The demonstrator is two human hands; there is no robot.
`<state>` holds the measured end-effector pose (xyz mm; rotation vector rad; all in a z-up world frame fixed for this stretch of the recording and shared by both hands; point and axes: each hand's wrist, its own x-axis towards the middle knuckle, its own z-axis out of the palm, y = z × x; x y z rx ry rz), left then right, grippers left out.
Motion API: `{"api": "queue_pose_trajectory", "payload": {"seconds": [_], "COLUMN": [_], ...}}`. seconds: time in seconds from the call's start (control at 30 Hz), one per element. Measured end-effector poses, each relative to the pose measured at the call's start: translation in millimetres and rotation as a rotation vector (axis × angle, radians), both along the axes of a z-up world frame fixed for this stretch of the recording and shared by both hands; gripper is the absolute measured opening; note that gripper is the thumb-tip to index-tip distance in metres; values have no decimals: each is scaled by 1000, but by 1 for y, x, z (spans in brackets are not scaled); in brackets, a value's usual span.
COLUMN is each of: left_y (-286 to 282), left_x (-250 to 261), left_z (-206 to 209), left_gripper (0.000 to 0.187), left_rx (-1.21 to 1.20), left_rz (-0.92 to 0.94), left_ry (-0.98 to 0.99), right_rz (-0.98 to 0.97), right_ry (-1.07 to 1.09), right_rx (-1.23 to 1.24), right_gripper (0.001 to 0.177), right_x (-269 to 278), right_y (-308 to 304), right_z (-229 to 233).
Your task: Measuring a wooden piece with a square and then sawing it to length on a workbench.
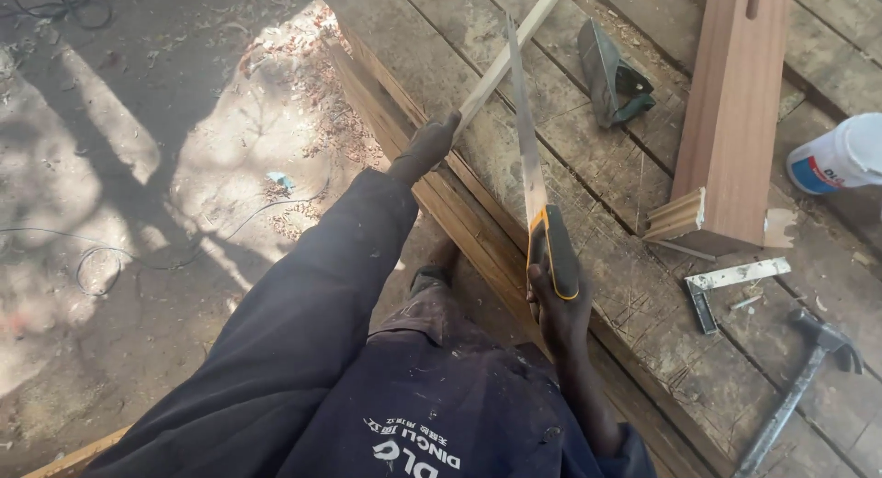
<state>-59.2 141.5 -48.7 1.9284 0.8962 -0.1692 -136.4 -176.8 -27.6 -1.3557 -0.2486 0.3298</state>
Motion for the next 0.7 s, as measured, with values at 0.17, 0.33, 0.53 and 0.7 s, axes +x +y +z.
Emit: {"api": "queue_pose_trajectory", "payload": {"seconds": [0.17, 0.33, 0.53, 0.7], "left_y": [0, 17, 18, 21], "left_x": [11, 23, 27, 28], "left_z": [-20, -59, -70, -75], "left_gripper": [97, 101, 95, 94], "left_rx": [-163, -237, -208, -237], "left_rz": [95, 159, 165, 146], "left_ry": [-10, -67, -58, -53], "right_rz": [-18, -4, 32, 33], "right_ry": [41, 45, 1, -10], "right_rx": [-38, -49, -97, -104], "right_gripper": [27, 26, 27, 26], "right_x": [-4, 3, 8, 12], "right_y": [0, 13, 31, 38], "right_z": [9, -7, -4, -3]}}
